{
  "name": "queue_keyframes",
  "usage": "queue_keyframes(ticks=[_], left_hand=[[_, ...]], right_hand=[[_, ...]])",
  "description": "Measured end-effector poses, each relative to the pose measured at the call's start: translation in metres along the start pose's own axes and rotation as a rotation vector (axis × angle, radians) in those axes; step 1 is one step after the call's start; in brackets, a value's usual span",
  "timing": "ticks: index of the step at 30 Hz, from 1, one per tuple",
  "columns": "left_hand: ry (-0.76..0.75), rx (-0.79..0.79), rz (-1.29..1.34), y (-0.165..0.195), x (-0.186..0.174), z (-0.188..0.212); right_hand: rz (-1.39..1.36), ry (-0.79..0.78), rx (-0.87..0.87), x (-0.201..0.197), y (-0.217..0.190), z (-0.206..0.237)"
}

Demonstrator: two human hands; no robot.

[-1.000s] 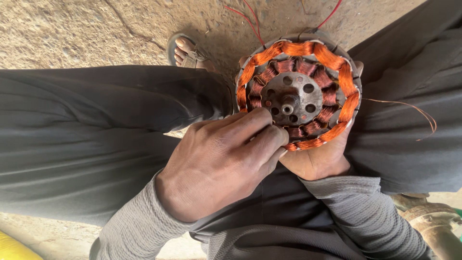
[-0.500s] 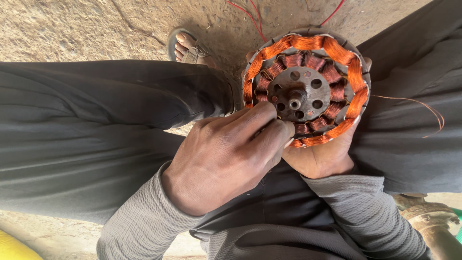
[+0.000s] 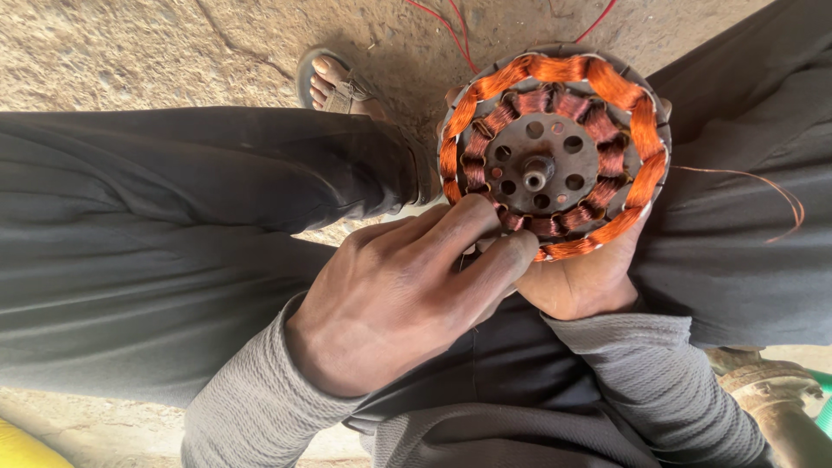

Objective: The person sits on the ground and winds copper wire into the slots of a motor stator. They use a wooden rod to push the wire into place and a screwdriver to adjust the winding.

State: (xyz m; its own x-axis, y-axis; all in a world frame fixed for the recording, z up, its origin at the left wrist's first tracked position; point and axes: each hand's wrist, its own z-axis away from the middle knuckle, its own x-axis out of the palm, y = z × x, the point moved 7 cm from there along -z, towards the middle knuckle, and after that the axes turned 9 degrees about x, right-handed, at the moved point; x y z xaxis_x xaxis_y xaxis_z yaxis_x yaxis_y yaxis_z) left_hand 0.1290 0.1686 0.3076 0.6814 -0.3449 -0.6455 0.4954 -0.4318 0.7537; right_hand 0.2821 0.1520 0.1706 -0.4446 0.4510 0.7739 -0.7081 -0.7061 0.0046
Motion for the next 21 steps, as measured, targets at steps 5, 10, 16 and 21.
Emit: queue_keyframes(ticks=[5, 10, 16, 21], left_hand=[[0.086, 0.05, -0.051, 0.007, -0.001, 0.01], [0.181, 0.089, -0.084, 0.013, 0.003, 0.015], [0.226, 0.106, -0.076, 0.015, 0.001, 0.015], [0.236, 0.141, -0.095, 0.019, 0.003, 0.014]], right_hand=[[-0.076, -0.078, -0.033, -0.007, 0.006, 0.002], [-0.078, -0.054, -0.059, -0.011, 0.007, 0.003], [0.011, -0.031, -0.097, -0.008, 0.004, 0.003], [0.047, 0.008, -0.134, -0.011, 0.006, 0.005]])
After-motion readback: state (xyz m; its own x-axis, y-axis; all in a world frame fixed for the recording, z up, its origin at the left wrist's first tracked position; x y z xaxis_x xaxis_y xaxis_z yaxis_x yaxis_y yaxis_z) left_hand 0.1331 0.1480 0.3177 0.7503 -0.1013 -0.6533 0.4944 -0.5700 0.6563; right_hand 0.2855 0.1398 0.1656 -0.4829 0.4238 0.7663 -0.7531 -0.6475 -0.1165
